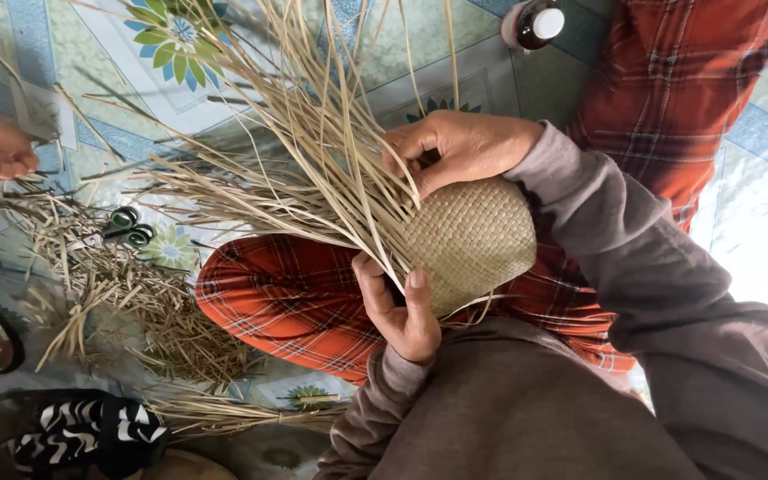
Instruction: Shaping and finishing a woven item by applying a liquid adhesive or stiffener and manually pressing the strands into place.
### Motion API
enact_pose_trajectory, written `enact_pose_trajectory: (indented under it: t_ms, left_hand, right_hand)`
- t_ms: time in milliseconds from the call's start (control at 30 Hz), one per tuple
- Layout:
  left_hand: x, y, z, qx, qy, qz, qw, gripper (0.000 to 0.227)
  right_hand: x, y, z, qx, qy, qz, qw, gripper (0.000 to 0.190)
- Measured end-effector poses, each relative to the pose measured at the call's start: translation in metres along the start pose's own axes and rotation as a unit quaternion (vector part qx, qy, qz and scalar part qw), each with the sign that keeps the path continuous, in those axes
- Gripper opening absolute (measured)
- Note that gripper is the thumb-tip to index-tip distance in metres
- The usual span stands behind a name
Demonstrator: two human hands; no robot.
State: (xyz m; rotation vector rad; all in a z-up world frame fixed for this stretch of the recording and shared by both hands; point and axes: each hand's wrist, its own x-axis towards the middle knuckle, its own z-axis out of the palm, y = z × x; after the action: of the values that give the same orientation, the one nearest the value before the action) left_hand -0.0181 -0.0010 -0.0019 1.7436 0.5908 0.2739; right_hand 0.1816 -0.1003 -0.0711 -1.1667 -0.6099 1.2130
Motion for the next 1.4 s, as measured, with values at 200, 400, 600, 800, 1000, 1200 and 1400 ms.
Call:
enact_pose_trajectory:
  t_ms: [200,400,600,800,1000,1200,1400]
  left_hand:
    - [0.005,0.006,0.001,0.004,-0.004,0.006,1.0,0.021]
    - [0.005,0.008,0.0,0.03,-0.009,0.01,0.999,0.019]
    - [0.005,0.009,0.002,0.042,-0.009,0.016,0.999,0.018]
    - [-0.003,0.0,-0.008,-0.011,-0.042,-0.033,0.999,0.026]
    - [-0.01,-0.011,-0.012,-0.023,-0.039,-0.036,0.998,0.033]
    - [-0.003,0.004,-0.009,-0.001,-0.045,-0.055,0.997,0.032]
    - [0.001,0.007,-0.009,0.01,-0.051,-0.034,0.998,0.029]
  right_hand:
    - [-0.002,0.001,0.0,-0.004,0.035,0.01,0.999,0.012]
    - [0.006,0.008,0.006,-0.054,0.055,-0.028,0.997,0.014]
    - [0.017,0.014,0.006,-0.103,0.066,-0.022,0.992,0.017]
    - [0.04,0.05,0.001,-0.128,0.13,-0.154,0.971,0.029]
    - [-0.014,0.01,0.004,-0.257,0.262,-0.078,0.927,0.025]
    - [-0.018,0.011,0.006,-0.166,0.125,0.014,0.978,0.053]
    - [-0.005,0.013,0.013,-0.297,0.245,-0.097,0.918,0.037]
